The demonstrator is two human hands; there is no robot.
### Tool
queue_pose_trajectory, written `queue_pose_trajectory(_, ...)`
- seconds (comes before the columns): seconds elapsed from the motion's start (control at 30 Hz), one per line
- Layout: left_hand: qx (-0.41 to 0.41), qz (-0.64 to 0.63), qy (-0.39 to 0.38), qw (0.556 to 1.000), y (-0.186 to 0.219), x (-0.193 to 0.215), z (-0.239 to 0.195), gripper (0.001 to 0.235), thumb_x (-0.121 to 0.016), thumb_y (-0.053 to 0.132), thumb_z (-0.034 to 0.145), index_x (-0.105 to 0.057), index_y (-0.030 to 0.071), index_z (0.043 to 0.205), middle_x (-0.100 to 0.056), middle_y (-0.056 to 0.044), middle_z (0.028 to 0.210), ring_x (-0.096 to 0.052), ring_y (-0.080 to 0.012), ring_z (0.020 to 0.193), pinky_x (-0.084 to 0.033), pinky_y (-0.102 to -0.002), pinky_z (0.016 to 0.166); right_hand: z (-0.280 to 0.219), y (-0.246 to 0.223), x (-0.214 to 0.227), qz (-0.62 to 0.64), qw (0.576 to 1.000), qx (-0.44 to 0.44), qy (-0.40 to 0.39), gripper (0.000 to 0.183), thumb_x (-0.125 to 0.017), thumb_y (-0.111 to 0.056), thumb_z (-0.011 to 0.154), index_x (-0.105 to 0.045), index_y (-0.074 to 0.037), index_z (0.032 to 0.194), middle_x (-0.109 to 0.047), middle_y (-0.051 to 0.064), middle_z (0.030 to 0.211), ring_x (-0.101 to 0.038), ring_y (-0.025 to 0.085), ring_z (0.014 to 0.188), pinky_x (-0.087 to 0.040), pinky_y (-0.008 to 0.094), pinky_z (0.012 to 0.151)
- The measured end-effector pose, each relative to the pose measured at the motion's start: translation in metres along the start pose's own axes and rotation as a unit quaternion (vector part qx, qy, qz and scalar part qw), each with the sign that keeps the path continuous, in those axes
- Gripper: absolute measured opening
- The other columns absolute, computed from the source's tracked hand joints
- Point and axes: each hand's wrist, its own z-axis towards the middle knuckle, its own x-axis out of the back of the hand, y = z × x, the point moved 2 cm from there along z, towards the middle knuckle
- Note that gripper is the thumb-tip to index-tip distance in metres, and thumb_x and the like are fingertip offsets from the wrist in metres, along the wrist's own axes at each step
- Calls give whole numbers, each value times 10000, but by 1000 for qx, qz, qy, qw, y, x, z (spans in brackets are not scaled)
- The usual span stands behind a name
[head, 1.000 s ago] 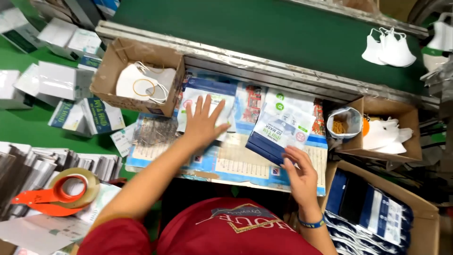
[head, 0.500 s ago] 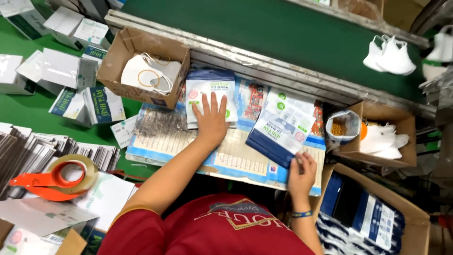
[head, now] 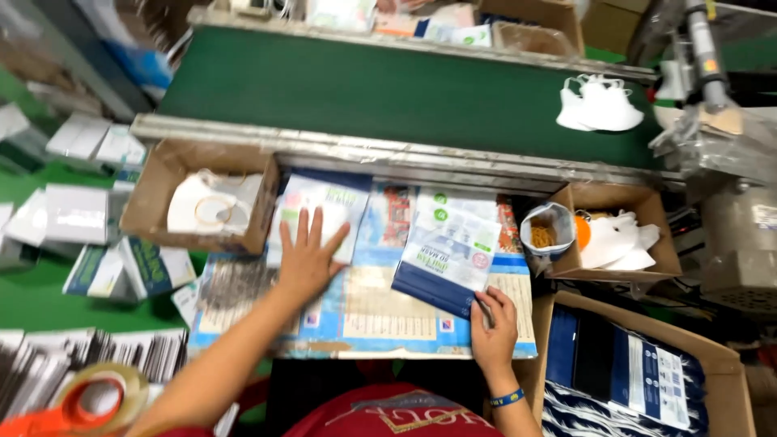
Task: The recorder is packing stacks of face masks into individual plastic bags and then sealing a cardboard box with tape.
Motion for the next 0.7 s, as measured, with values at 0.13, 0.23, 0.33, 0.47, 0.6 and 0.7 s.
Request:
queue_pose_trajectory(0.13,26,-76,36,996,58,36,-28,800,-692,514,811,-421,284,1527,-235,-209,1639,-194,-467,1491,-140,-736,1122,4,-7,1,-52,998,21,32,434,-698,-208,911,-624,-26,1298,-556,233,1412,-507,392,1334,-396,446,1106)
queue_pose_trajectory(0.23,22,-142,91,985,80,32,-55,687,-671,421,867,-462,245,1497,-296,-183,1616,-241,-449,1488,-176,-687,1140,5,-3,-5,-100,994,43,22,662,-684,-297,906,-474,36,1439,-477,300,1499,-393,451,1430,-300,495,1157)
queue_pose_trajectory(0.33,84,-180,93,976,80,12,-73,642,-663,364,881,-484,201,1475,-330,-201,1586,-275,-450,1466,-215,-644,1143,6,7,-13,-133,990,26,-30,779,-668,-379,907,-400,53,1498,-450,312,1511,-370,438,1453,-265,503,1174)
queue_pose_trajectory(0.47,146,-162,103,970,69,-19,-87,637,-668,340,856,-505,144,1440,-371,-221,1554,-326,-459,1414,-257,-605,1124,5,15,-20,-173,982,19,-70,797,-650,-435,899,-397,31,1495,-469,291,1489,-404,388,1446,-241,490,1194)
queue_pose_trajectory(0.6,97,-167,171,966,65,-32,-89,630,-675,342,841,-540,126,1418,-380,-255,1537,-359,-464,1400,-275,-590,1109,6,19,-22,-187,980,7,-70,804,-648,-445,892,-394,16,1500,-464,287,1488,-398,370,1442,-216,478,1202)
queue_pose_trajectory(0.7,116,-200,164,959,60,-41,-93,590,-690,323,850,-565,106,1384,-390,-262,1530,-386,-461,1394,-304,-578,1117,4,22,-23,-185,980,9,-72,815,-622,-458,901,-369,20,1510,-479,272,1476,-385,364,1447,-202,481,1197)
